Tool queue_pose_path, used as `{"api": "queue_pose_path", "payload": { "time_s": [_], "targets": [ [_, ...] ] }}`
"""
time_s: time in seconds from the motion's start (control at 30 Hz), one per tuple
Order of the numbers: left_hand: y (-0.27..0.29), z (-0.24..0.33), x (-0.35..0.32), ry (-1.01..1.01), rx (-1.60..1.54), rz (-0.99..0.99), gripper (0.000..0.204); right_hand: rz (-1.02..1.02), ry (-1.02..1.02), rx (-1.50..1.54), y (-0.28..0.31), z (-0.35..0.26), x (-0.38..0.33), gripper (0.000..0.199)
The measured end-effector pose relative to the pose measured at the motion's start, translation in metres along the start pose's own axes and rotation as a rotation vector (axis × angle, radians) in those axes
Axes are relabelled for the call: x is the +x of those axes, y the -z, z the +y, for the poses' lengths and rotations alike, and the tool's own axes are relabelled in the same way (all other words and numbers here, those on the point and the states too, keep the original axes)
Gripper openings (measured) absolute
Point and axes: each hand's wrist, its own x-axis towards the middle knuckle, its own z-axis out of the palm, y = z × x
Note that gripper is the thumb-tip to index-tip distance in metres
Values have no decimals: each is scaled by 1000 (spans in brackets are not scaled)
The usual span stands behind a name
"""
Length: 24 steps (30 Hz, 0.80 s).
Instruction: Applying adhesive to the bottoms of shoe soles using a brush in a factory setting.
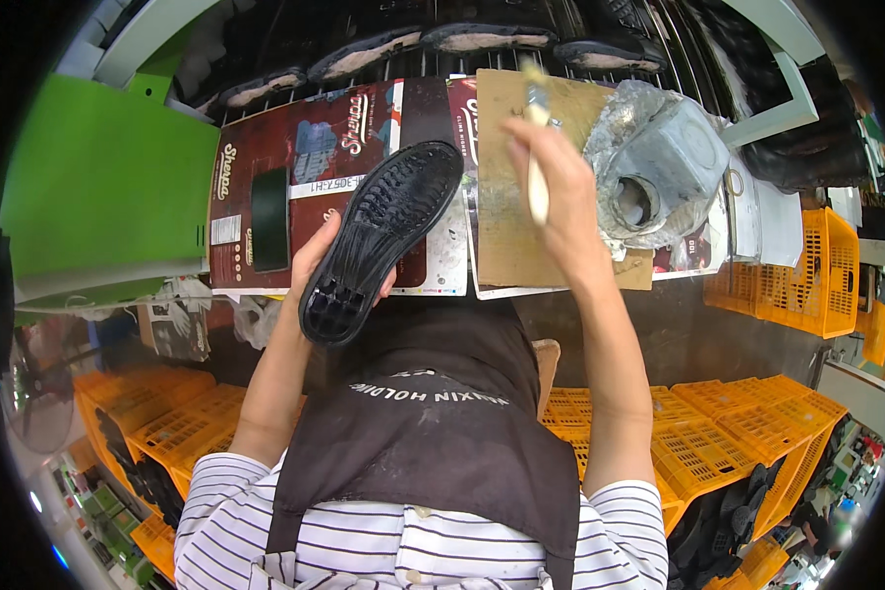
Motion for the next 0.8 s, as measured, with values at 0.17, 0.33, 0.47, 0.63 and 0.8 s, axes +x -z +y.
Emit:
{"api": "queue_pose_path", "payload": {
  "time_s": [0.17,0.33,0.47,0.63,0.8],
  "targets": [
    [-14,2,-7,72,-33,26,57,-88,-45,-450,-20,60,11,14],
    [-14,5,-13,151,-63,43,58,-248,-176,-433,-26,85,9,17],
    [-17,6,-12,175,-48,72,57,-193,-278,263,-25,40,17,18],
    [-18,1,-7,153,74,162,61,-397,-45,501,-18,-16,33,19],
    [-17,0,-7,210,5,167,57,-498,44,442,-24,-15,31,21]
  ]
}}
